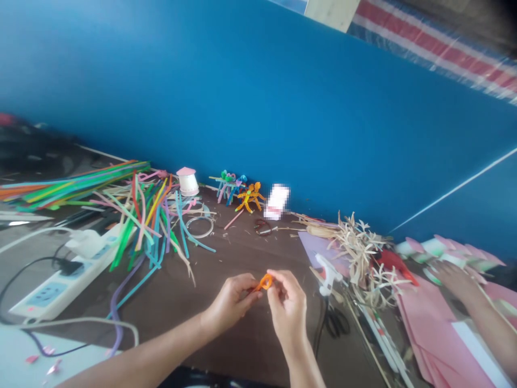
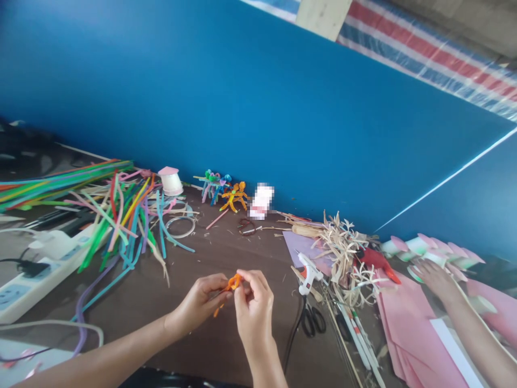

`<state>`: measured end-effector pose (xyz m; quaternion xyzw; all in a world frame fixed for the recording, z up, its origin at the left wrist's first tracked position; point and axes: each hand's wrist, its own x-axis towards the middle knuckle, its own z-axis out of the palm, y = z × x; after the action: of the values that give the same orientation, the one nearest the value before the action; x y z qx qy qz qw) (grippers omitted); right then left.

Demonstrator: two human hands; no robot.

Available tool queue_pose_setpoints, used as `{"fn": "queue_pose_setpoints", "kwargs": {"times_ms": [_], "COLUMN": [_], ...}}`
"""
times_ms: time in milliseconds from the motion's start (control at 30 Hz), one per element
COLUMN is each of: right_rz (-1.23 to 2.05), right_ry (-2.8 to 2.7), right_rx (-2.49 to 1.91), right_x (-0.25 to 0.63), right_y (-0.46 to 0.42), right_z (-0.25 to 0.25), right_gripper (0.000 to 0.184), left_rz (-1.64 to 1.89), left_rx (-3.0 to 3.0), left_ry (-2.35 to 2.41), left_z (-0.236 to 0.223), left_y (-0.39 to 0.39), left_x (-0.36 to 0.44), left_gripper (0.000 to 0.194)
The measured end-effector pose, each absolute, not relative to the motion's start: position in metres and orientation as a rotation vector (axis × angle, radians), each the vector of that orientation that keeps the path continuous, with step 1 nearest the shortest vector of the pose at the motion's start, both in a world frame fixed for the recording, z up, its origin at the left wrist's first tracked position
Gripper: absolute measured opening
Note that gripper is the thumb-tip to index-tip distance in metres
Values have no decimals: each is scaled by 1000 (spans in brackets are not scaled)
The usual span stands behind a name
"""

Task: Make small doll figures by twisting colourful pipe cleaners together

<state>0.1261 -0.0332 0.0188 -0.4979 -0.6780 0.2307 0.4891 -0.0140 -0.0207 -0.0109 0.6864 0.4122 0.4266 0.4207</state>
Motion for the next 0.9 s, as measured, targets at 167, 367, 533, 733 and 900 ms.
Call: {"fn": "queue_pose_setpoints", "kwargs": {"times_ms": [167,367,533,733,900], "right_rz": [427,260,349,196,42], "right_ry": [-1749,-1782,-1821,-1901,-2001], "right_rx": [-1156,-1049,-1124,-1164,-1200], "right_x": [127,125,129,130,130], "right_y": [-36,-38,-40,-42,-37], "right_z": [19,15,20,27,25], "right_gripper": [30,33,36,31,29], "left_rz": [1057,1092,1187,1242,1179], "left_rx": [1717,1517,1568,1823,1807], "left_ry": [1046,968,1059,1136,1139], "left_z": [-10,-15,-19,-16,-12], "left_y": [-24,-28,-24,-22,-26], "left_x": [-14,-8,-12,-20,-17], "left_gripper": [23,31,27,20,20]}}
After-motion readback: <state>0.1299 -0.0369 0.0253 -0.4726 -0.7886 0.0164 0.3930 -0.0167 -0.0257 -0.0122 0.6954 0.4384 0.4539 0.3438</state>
